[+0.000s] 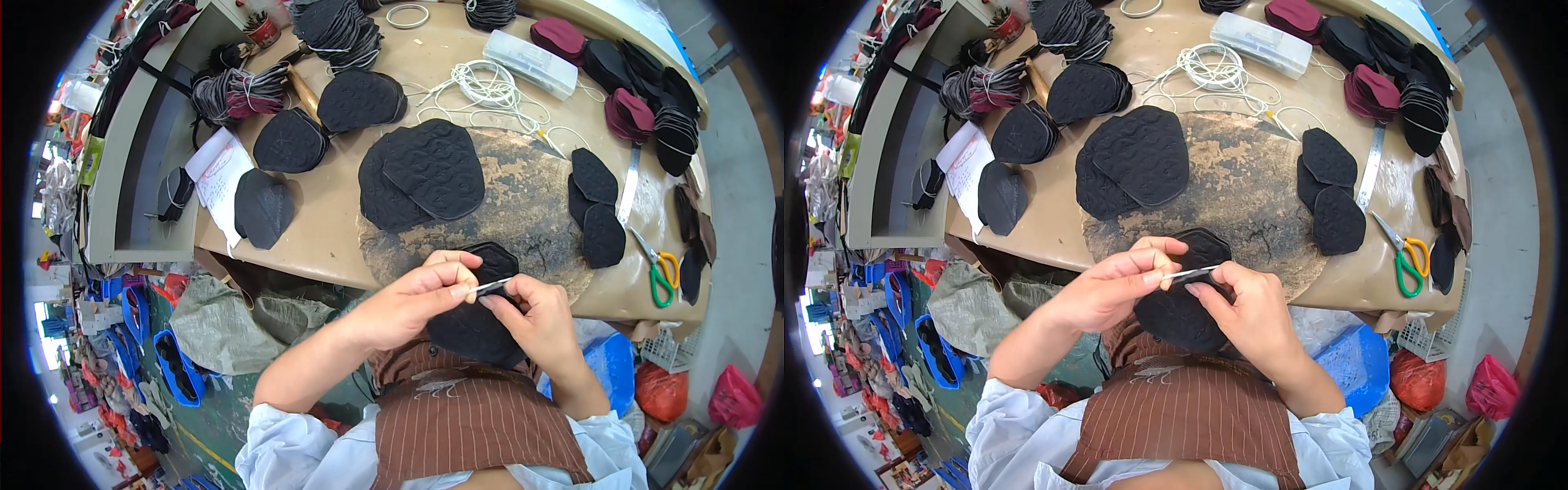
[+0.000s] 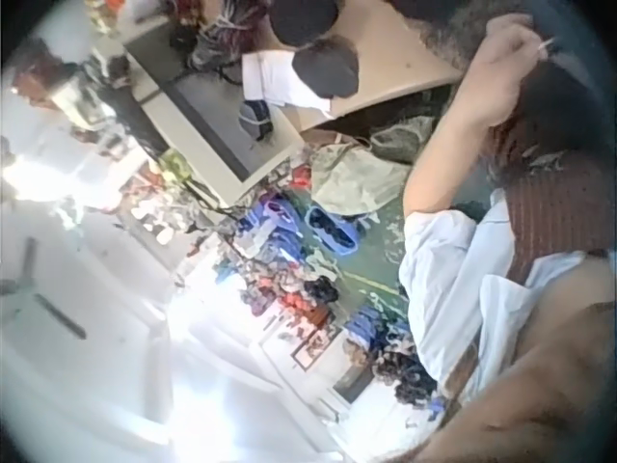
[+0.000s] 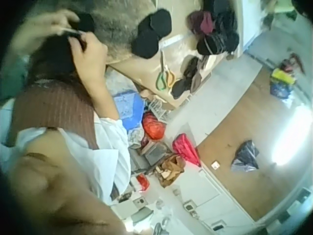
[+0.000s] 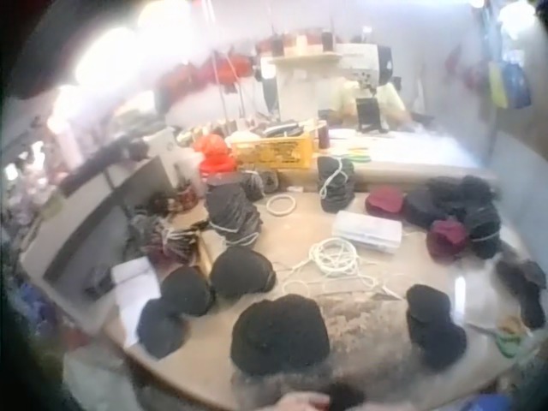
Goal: The person stacks black shoe insoles on a wooden board, aligns them, and secures them with a rubber band. They then handle a stack of grey patterned insoles, placing them on the table. The person continues to organize and stack various insole types, including black and grey ones, preparing them for the next stage of production.
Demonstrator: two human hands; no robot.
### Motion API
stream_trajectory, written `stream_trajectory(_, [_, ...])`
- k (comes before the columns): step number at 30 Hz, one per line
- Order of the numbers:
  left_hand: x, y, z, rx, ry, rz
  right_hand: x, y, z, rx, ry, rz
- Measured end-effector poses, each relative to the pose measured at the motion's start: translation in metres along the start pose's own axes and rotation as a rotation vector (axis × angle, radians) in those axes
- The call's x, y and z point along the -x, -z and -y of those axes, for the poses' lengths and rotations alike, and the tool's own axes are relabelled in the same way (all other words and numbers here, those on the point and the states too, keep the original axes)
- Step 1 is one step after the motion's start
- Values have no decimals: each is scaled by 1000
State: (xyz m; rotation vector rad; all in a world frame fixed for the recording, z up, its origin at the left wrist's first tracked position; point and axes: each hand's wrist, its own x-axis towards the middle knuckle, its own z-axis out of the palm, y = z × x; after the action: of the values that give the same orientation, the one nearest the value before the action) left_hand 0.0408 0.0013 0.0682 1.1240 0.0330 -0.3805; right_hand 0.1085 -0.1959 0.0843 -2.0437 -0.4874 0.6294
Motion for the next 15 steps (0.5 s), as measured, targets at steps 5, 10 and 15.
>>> stream_trajectory(5, [6, -4, 12, -95, -229, 56, -3, -9, -1, 48, 46, -144])
stream_trajectory(10, [15, -9, 21, -427, -294, 17, 8, -18, -18, -100, 23, -305])
stream_trajectory(15, [20, -21, 37, -623, -436, -102, 11, -27, -31, -280, -39, -364])
